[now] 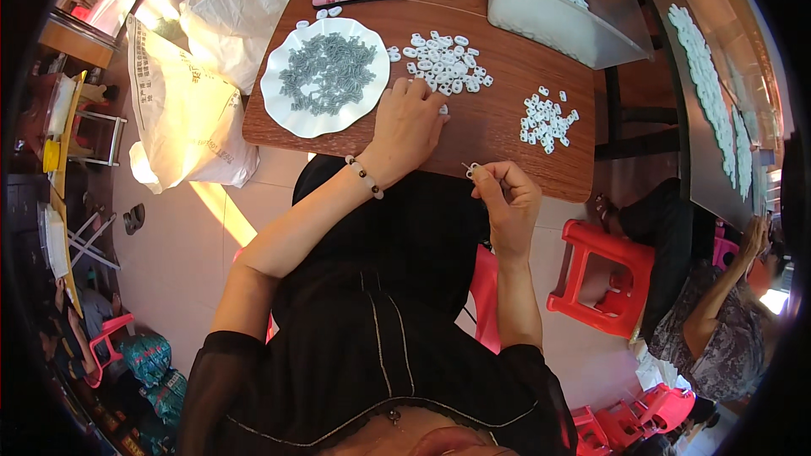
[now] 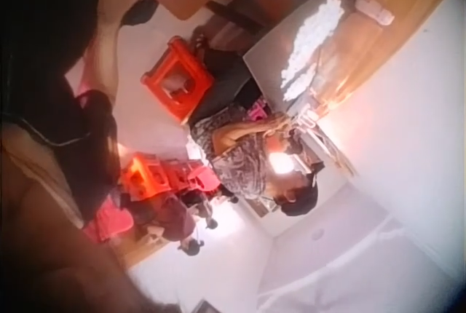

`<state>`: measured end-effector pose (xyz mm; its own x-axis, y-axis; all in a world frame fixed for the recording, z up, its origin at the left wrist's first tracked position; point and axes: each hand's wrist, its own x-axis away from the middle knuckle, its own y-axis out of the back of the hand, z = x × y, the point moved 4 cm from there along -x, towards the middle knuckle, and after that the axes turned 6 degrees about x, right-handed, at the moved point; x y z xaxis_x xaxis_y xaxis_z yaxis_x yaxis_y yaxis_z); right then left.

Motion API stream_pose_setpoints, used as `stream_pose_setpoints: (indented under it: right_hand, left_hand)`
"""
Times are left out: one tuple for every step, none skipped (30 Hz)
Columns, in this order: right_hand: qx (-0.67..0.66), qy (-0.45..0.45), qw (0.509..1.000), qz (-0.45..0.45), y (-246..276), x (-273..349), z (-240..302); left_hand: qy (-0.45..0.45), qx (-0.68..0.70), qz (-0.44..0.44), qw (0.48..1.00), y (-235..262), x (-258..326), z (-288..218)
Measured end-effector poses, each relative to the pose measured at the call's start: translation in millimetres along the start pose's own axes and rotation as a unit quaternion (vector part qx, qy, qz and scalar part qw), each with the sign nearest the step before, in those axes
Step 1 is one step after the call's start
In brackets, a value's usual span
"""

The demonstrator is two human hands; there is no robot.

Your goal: Assembling small white plastic components by manually inserting grey metal pins into them.

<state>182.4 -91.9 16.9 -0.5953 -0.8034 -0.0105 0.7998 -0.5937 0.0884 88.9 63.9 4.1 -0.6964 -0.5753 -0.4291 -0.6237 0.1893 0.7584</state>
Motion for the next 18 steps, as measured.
stream_pose_setpoints:
  right_hand:
    - [-0.001,-0.001,1.000,0.001,1,0,-1]
    - [-0.001,-0.002,1.000,-0.001,2,0,-2]
    - [0.000,0.000,1.000,-0.001,2,-1,-2]
    - [0.002,0.001,1.000,-0.001,2,-2,-2]
    - [0.000,0.000,1.000,0.000,2,-2,-2]
    - [-0.006,0.000,1.000,-0.003,3,-2,0]
    - [-0.013,0.001,1.000,-0.007,4,-2,1]
    - [-0.013,-0.001,1.000,-0.007,4,-2,3]
    - [-0.028,-0.006,1.000,-0.006,3,-2,3]
    - [-0.043,-0.011,0.999,-0.006,3,-2,4]
    - [-0.043,-0.012,0.999,-0.006,3,-2,4]
    - [-0.057,-0.013,0.998,0.005,1,-2,4]
    - [-0.071,-0.014,0.997,0.015,-1,-1,5]
    - [-0.071,-0.015,0.997,0.017,-2,-1,5]
    - [-0.098,-0.020,0.995,0.027,-6,0,6]
    - [-0.125,-0.026,0.991,0.037,-8,0,6]
    - [-0.125,-0.026,0.991,0.038,-9,1,6]
    - [-0.132,-0.029,0.990,0.048,-11,1,6]
  left_hand:
    - [-0.004,0.009,-0.006,1.000,0,0,-1]
    - [-0.007,0.019,-0.012,1.000,1,0,-2]
    - [-0.006,0.018,-0.011,1.000,3,0,-3]
    - [0.006,0.055,-0.017,0.998,5,1,-2]
    - [0.019,0.092,-0.024,0.995,9,2,-2]
    - [0.020,0.091,-0.022,0.995,12,3,-4]
    - [0.099,0.212,-0.006,0.972,14,5,-1]
    - [0.176,0.329,0.011,0.928,15,8,1]
    - [0.177,0.328,0.012,0.928,20,12,-2]
    - [0.248,0.464,0.028,0.850,20,18,-1]
    - [0.311,0.585,0.044,0.748,16,24,-3]
    - [0.312,0.585,0.043,0.747,17,28,-5]
    - [0.333,0.620,0.042,0.709,16,33,-6]
    - [0.353,0.653,0.040,0.669,15,38,-9]
    - [0.353,0.653,0.039,0.668,15,41,-10]
    - [0.348,0.657,0.039,0.668,14,45,-12]
    - [0.344,0.660,0.040,0.667,12,49,-13]
    - [0.344,0.661,0.039,0.666,11,53,-14]
